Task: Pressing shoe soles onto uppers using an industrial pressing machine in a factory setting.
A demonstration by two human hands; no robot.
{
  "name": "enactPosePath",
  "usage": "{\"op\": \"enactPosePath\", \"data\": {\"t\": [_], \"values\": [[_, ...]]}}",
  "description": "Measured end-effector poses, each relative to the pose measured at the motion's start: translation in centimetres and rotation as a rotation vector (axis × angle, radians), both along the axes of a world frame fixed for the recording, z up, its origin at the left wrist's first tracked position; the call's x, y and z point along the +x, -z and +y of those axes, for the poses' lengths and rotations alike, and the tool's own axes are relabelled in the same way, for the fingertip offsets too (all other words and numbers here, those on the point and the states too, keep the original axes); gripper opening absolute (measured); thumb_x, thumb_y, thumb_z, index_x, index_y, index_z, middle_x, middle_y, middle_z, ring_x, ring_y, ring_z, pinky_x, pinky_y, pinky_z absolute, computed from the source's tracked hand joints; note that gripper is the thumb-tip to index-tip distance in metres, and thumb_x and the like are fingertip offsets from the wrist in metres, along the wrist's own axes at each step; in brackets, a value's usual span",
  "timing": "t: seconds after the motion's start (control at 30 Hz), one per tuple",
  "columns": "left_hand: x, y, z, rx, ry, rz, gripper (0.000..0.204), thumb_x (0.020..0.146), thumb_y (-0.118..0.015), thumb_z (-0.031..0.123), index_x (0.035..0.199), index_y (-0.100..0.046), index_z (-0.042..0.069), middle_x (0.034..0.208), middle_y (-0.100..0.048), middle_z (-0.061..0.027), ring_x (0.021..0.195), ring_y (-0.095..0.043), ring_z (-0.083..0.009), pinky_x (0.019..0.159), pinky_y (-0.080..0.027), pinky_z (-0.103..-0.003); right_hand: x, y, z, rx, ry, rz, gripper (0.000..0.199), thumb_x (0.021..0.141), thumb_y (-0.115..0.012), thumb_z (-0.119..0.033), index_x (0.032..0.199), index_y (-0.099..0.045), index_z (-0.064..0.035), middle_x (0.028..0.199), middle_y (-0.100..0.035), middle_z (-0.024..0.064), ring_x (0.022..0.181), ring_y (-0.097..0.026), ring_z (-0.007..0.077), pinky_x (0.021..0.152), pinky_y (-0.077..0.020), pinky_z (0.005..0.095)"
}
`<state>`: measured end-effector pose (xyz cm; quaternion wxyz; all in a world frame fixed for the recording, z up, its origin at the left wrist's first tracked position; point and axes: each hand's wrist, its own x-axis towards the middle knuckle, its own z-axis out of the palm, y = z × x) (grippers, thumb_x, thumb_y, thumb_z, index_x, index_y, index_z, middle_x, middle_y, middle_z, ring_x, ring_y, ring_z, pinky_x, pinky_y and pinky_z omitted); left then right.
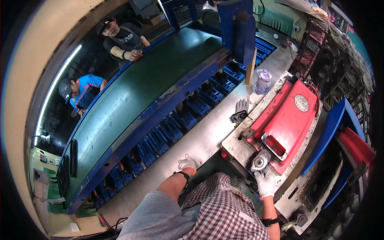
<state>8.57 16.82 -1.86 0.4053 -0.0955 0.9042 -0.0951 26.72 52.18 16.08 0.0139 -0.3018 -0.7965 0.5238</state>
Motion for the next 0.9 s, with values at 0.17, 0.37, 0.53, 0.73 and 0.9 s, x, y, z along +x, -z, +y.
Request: {"op": "enactPosePath", "data": {"t": [0.17, 0.37, 0.53, 0.73, 0.9], "values": [[-0.2, 1.1, -0.9, 0.043, -0.074, 0.037, 0.097, 0.096, -0.062, 0.023, 0.168, 0.002, 0.010, 0.157, -0.031, -0.0433, 0.127, -0.058, -0.0503, 0.088, -0.053, -0.056, 0.0, -0.3, 0.0, -0.036, 0.005, -0.044, 0.043, 0.089, -0.072, -0.019, 0.128, -0.068, -0.0004, 0.117, -0.076, 0.0140, 0.109, -0.071, 0.0233, 0.100, -0.0492, 0.0331], [-0.1, 1.1, -0.6, 0.031, -0.071, 0.034, 0.093, 0.098, -0.059, 0.024, 0.168, 0.001, 0.011, 0.158, -0.027, -0.0440, 0.129, -0.057, -0.0493, 0.091, -0.052, -0.057, 0.0, 0.0, 0.0, 0.011, 0.013, -0.038, 0.042, 0.089, -0.073, -0.021, 0.125, -0.069, -0.0013, 0.114, -0.076, 0.0142, 0.105, -0.071, 0.0236, 0.097, -0.0503, 0.0339], [0.0, 0.7, -0.3, 0.016, -0.010, 0.043, 0.093, 0.098, -0.058, 0.026, 0.167, 0.001, 0.008, 0.157, -0.028, -0.0458, 0.130, -0.057, -0.0505, 0.091, -0.052, -0.059, 0.3, 1.1, 0.3, -0.009, 0.027, -0.038, 0.042, 0.089, -0.073, -0.021, 0.126, -0.069, -0.0025, 0.114, -0.076, 0.0139, 0.106, -0.071, 0.0235, 0.098, -0.0503, 0.0339], [0.3, 1.2, -0.7, -0.025, 0.030, 0.099, 0.128, 0.077, -0.087, 0.037, 0.166, -0.002, 0.003, 0.145, -0.053, -0.0301, 0.126, -0.060, -0.0439, 0.099, -0.051, -0.054, 0.1, 0.6, 0.2, -0.036, 0.021, 0.015, 0.041, 0.089, -0.072, -0.017, 0.127, -0.068, -0.0021, 0.116, -0.076, 0.0138, 0.108, -0.070, 0.0217, 0.099, -0.0494, 0.0326], [0.5, 0.7, -0.8, -0.012, 0.071, 0.142, 0.131, 0.067, -0.089, 0.038, 0.164, -0.009, -0.002, 0.136, -0.061, -0.0276, 0.123, -0.061, -0.0438, 0.099, -0.052, -0.052, 0.1, 0.5, -0.2, 0.011, 0.057, 0.024, 0.035, 0.088, -0.074, -0.017, 0.118, -0.069, -0.0004, 0.105, -0.075, 0.0120, 0.097, -0.068, 0.0188, 0.092, -0.0503, 0.0322]]}}
